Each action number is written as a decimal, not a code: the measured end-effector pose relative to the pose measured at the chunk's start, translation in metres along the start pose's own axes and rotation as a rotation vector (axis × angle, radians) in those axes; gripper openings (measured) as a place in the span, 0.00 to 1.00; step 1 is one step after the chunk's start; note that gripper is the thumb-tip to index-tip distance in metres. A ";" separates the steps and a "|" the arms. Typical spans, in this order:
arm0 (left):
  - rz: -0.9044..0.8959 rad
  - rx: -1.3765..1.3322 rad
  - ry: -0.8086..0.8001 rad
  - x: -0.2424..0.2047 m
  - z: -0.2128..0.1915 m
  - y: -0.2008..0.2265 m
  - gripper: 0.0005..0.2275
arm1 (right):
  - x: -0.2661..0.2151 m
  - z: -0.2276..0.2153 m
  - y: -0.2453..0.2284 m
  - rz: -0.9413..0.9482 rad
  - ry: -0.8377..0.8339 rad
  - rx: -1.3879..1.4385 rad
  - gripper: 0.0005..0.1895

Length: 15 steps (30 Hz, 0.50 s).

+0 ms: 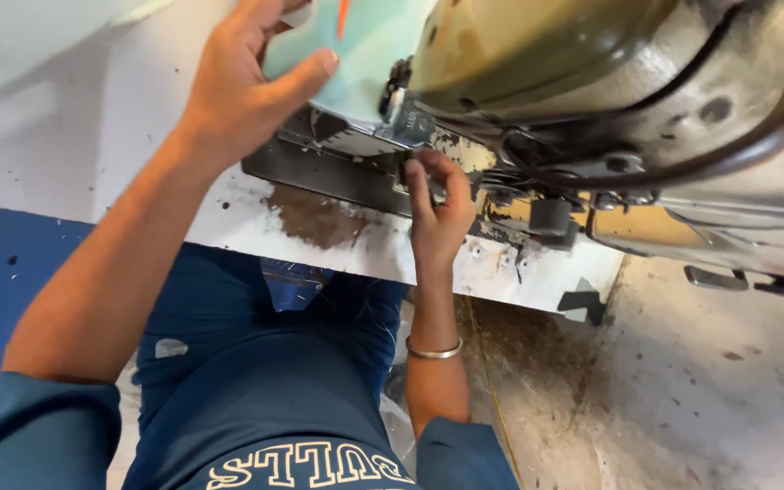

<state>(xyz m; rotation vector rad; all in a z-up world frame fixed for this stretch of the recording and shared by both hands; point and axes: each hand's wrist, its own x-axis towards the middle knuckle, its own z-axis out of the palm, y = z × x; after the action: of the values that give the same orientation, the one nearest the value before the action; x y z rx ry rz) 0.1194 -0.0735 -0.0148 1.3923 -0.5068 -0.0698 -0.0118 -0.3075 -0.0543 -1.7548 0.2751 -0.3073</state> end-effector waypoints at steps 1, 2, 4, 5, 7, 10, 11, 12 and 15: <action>-0.034 -0.107 -0.024 0.000 -0.001 -0.008 0.18 | 0.002 -0.007 0.005 -0.121 0.112 -0.319 0.12; -0.030 -0.112 -0.029 -0.005 0.002 -0.005 0.18 | 0.002 -0.013 0.014 -0.124 0.119 -0.323 0.12; -0.079 0.028 0.092 -0.015 0.009 0.002 0.19 | 0.001 -0.023 0.030 -0.368 0.036 -0.912 0.28; -0.076 0.022 0.084 -0.031 0.017 0.014 0.19 | -0.002 -0.027 0.040 -0.365 0.045 -0.917 0.28; 0.099 0.388 0.344 -0.057 0.029 0.038 0.14 | 0.004 -0.031 0.061 -0.343 0.089 -0.789 0.17; 0.065 0.068 0.084 -0.115 0.046 0.095 0.19 | 0.016 -0.043 0.077 -0.271 0.273 -0.823 0.14; 0.072 0.072 0.092 -0.121 0.044 0.119 0.19 | 0.019 -0.047 0.075 -0.282 0.269 -0.819 0.14; 0.188 0.016 -0.158 -0.129 0.041 0.143 0.17 | 0.023 -0.050 0.073 -0.223 0.316 -0.868 0.14; 0.131 -0.213 -0.680 -0.133 0.042 0.191 0.16 | 0.024 -0.044 0.049 -0.315 0.348 -0.900 0.14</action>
<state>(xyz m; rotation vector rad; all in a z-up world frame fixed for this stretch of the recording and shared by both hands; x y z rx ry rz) -0.0623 -0.0302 0.1301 1.1007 -1.1187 -0.4877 -0.0061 -0.3663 -0.0924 -2.6386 0.4273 -0.8112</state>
